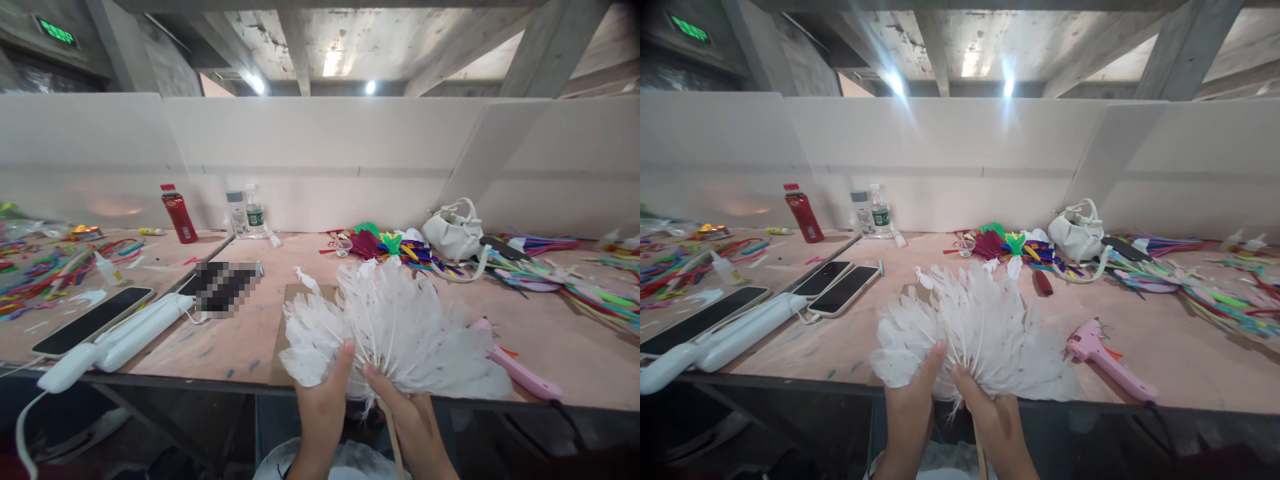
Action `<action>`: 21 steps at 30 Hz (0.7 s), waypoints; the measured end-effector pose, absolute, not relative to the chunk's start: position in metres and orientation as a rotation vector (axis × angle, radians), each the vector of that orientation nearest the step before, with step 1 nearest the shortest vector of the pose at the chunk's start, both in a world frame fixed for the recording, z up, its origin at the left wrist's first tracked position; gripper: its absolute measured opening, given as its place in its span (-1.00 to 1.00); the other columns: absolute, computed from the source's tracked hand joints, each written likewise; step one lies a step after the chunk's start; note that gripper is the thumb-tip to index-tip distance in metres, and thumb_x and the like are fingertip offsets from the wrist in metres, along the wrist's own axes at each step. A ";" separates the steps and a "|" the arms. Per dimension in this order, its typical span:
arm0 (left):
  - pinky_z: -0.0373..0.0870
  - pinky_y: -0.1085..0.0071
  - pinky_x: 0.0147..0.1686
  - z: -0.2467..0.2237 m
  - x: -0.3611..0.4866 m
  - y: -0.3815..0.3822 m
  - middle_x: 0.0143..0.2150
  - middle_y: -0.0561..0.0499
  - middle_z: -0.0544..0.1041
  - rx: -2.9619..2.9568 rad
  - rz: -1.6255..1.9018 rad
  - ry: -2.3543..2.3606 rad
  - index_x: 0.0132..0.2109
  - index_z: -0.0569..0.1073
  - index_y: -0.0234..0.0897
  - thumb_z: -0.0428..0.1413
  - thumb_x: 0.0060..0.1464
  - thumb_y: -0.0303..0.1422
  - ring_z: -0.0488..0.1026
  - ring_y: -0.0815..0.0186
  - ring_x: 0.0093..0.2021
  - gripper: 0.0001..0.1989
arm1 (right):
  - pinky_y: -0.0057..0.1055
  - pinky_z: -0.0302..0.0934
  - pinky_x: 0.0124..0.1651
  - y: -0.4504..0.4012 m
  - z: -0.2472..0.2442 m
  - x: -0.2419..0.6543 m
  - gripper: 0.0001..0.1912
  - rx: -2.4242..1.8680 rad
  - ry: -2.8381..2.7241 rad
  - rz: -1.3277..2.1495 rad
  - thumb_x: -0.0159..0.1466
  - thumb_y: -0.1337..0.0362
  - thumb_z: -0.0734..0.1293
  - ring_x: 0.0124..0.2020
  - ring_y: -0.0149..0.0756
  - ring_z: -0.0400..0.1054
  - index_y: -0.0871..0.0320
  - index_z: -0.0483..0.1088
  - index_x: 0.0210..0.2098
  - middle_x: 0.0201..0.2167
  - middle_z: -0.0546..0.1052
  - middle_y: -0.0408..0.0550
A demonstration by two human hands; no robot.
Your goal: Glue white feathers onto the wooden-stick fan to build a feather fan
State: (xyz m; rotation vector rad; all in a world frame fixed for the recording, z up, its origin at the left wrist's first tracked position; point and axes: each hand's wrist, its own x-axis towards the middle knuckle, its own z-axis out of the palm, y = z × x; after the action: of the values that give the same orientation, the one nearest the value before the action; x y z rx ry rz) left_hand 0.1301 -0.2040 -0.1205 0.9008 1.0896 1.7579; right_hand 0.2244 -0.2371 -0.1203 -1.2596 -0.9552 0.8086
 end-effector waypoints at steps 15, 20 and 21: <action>0.49 0.15 0.21 -0.121 0.130 -0.205 0.11 -0.19 0.63 0.893 1.791 1.134 0.29 0.43 -0.32 0.41 -0.02 -0.28 0.46 -0.05 0.27 -0.27 | -0.26 0.41 -0.22 -0.238 -0.127 0.223 -0.62 -1.337 -0.897 0.872 0.14 -0.05 0.45 -0.43 -0.08 0.47 0.12 0.56 -0.58 -0.68 0.49 -0.07; 0.46 0.15 0.23 -0.121 0.131 -0.205 0.08 -0.18 0.65 0.843 1.781 1.115 0.29 0.43 -0.32 0.44 -0.08 -0.26 0.49 -0.04 0.24 -0.22 | -0.28 0.41 -0.16 -0.237 -0.129 0.224 -0.57 -1.373 -0.939 0.850 0.18 -0.03 0.41 -0.38 -0.06 0.50 0.07 0.50 -0.69 -0.70 0.48 -0.07; 0.44 0.14 0.25 -0.120 0.131 -0.205 0.08 -0.17 0.65 0.836 1.780 1.100 0.28 0.43 -0.31 0.45 -0.09 -0.26 0.50 -0.04 0.23 -0.21 | -0.26 0.41 -0.10 -0.237 -0.130 0.224 -0.57 -1.373 -0.946 0.820 0.17 -0.03 0.41 -0.34 -0.04 0.51 0.06 0.49 -0.70 -0.70 0.48 -0.07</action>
State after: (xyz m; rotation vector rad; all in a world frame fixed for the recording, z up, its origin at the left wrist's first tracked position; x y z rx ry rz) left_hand 0.1311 -0.2051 -0.1204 0.8360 1.0998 1.7796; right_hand 0.2238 -0.2368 -0.1296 -1.3726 -0.9464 0.8204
